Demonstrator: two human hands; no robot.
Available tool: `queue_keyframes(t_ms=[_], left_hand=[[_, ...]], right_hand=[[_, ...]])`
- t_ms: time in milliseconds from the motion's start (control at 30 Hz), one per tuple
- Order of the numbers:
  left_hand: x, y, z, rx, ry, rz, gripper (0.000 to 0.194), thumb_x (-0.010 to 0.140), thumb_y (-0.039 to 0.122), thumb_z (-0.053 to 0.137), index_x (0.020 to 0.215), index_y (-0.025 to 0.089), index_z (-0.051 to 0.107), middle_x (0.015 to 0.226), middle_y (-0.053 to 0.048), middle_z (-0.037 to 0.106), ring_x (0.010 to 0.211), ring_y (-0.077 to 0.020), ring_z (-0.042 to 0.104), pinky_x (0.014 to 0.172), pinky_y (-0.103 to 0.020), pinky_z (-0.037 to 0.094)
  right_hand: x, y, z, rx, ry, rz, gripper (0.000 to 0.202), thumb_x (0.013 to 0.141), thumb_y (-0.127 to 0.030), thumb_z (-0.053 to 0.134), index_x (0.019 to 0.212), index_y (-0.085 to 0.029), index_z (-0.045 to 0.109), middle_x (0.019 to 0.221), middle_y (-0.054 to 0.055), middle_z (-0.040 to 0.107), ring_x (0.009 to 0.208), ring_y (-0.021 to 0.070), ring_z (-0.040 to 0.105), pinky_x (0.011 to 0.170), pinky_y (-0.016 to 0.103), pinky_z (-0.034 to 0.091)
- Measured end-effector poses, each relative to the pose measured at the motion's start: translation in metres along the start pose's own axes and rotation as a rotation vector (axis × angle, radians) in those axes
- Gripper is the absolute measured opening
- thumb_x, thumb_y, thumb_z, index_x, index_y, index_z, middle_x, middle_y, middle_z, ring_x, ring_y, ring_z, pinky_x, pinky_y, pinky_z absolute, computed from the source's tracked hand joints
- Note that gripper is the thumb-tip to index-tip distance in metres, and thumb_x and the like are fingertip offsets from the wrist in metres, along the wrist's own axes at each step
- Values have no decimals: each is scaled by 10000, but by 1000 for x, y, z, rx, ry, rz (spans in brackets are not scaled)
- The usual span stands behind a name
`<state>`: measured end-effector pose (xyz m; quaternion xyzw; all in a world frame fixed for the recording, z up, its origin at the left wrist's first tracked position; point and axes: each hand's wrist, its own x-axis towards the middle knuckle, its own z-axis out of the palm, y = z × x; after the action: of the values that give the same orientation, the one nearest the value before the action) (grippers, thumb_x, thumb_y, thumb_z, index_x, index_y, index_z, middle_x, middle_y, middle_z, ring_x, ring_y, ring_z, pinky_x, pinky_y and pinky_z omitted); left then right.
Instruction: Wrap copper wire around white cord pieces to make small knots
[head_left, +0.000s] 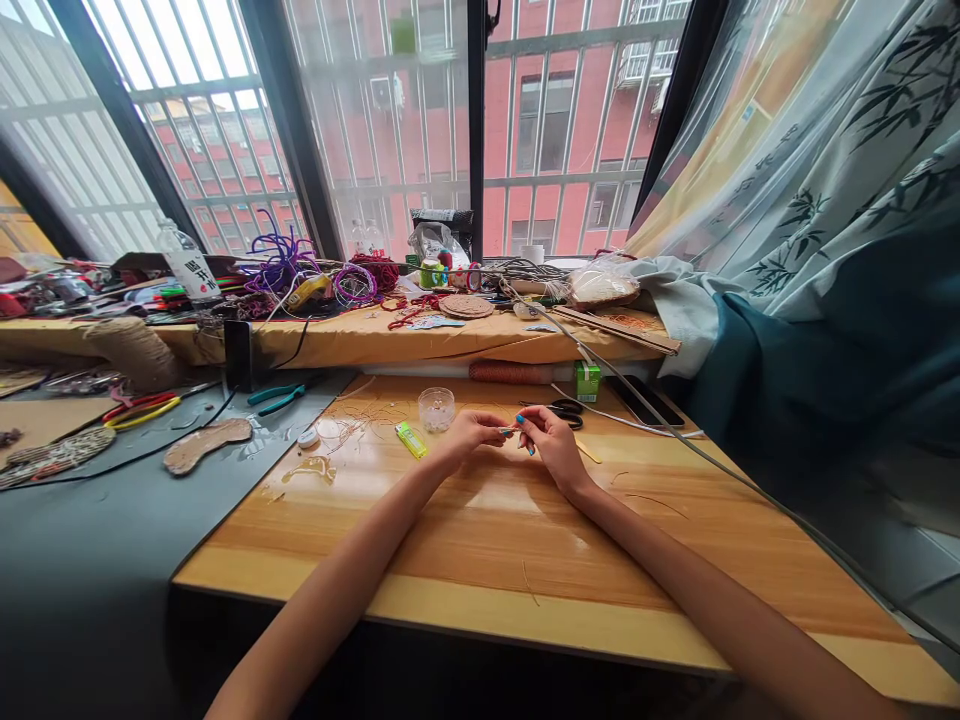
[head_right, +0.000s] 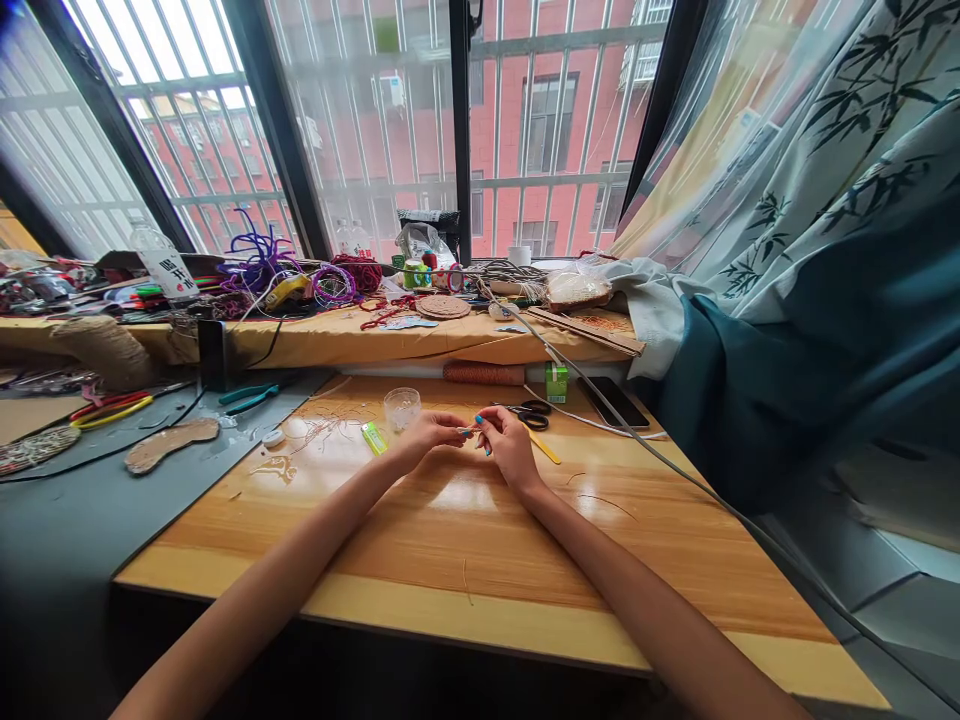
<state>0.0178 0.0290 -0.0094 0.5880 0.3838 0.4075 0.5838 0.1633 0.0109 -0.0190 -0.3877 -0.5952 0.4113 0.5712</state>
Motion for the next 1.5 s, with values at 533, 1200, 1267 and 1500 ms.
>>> queue_keyframes(t_ms=[533, 1200, 1267, 1500], left_hand=[[-2, -4, 11, -117, 116, 54, 189, 568, 175, 635, 743, 111, 660, 648, -22, 626, 597, -94, 535, 622, -225, 421], [-10, -3, 28, -101, 327, 172, 151, 598, 175, 607, 736, 114, 592, 680, -24, 603, 635, -107, 542, 628, -240, 433], [-11, -2, 28, -84, 324, 184, 132, 605, 182, 603, 717, 113, 594, 670, -23, 600, 628, -106, 539, 624, -240, 432], [-11, -3, 29, -17, 304, 242, 99, 639, 185, 565, 719, 128, 577, 635, -8, 585, 602, -97, 523, 588, -222, 427]], right_hand=[[-8, -11, 2, -228, -31, -40, 235, 740, -286, 470, 825, -141, 635, 585, -2, 520, 514, 103, 468, 479, 227, 382], [-6, -11, 2, -204, 60, -19, 289, 729, -289, 485, 984, -153, 487, 626, -24, 525, 490, 101, 514, 457, 224, 407], [-7, -12, 3, -215, 52, -9, 223, 730, -290, 480, 893, -146, 527, 616, -14, 536, 490, 100, 511, 464, 224, 408], [-6, -9, 1, -246, 35, 15, 277, 729, -287, 469, 894, -123, 621, 591, -1, 538, 491, 103, 494, 482, 235, 404]])
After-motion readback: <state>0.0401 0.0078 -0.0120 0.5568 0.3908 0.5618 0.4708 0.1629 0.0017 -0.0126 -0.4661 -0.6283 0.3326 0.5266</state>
